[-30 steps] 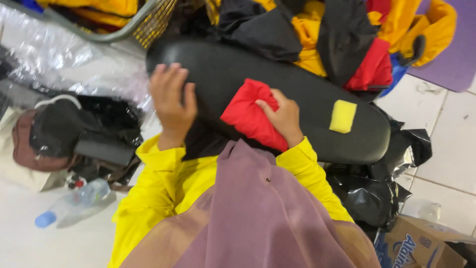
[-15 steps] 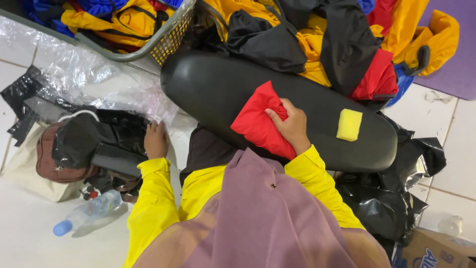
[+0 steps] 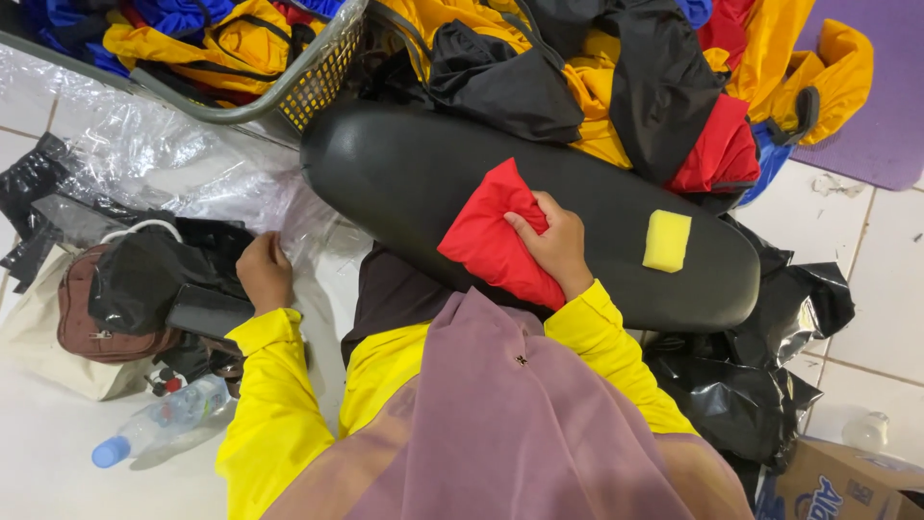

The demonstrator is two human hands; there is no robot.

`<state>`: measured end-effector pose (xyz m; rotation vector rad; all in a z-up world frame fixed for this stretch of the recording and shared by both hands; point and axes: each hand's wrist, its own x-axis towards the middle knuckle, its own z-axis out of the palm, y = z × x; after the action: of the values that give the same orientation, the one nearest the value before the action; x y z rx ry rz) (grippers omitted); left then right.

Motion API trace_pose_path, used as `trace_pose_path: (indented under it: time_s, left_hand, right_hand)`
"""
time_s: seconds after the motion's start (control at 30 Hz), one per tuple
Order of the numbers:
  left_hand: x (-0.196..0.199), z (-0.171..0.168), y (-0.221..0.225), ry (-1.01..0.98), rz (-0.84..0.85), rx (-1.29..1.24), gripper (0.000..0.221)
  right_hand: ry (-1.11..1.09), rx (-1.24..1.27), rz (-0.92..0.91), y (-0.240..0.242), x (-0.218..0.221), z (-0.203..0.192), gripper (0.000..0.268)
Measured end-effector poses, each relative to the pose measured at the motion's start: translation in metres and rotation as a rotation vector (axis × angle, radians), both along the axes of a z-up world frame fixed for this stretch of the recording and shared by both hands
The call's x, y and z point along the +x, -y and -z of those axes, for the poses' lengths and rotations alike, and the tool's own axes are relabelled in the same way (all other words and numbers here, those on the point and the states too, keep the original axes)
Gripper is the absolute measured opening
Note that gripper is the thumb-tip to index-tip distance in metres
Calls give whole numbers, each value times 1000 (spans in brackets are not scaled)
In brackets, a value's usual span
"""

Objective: Cleaning a red seat cover with a sponge, folding it, and placing it into two layers of plastic packaging.

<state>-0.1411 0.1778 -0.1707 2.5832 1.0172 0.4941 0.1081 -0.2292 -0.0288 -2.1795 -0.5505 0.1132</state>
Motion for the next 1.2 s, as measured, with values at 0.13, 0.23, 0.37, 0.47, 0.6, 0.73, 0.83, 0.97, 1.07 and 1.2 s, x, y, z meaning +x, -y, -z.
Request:
trace_pose_path:
  time_s: [0.13, 0.23, 0.37, 0.47, 0.6, 0.73, 0.83, 0.97, 1.07, 1.2]
  left_hand:
    - [3, -17, -1, -263, 157, 139, 12]
    - [21, -37, -4, -18, 101, 31, 21]
    - [79, -92, 7, 253, 47, -421, 91]
    - [116, -102, 12, 280, 107, -566, 115]
    - [144, -102, 12, 403, 199, -513, 111]
    - [155, -104, -7, 429, 261, -336, 96]
    - [169, -95, -17, 467, 358, -363, 87]
    - [177, -95, -12, 468, 486, -286, 80]
    - [171, -85, -4, 492, 487, -179, 78]
    - [150, -40, 8, 268, 259, -169, 96]
  right_hand:
    - [6, 1, 6, 2, 2, 4, 29]
    - [-16, -31, -1, 0, 1, 0, 31]
    - [-13, -56, -2, -3, 1, -6, 33]
    - [-51, -59, -1, -3, 1, -7, 32]
    - [-39, -75, -10, -3, 1, -6, 34]
    - [-76, -79, 10, -3, 2, 1, 33]
    - [-63, -60, 29, -7, 5, -1, 33]
    - [-63, -83, 37, -11, 3, 0, 33]
    - [-44, -93, 19, -12, 2, -2, 32]
    - [-48, -77, 15, -11, 3, -3, 32]
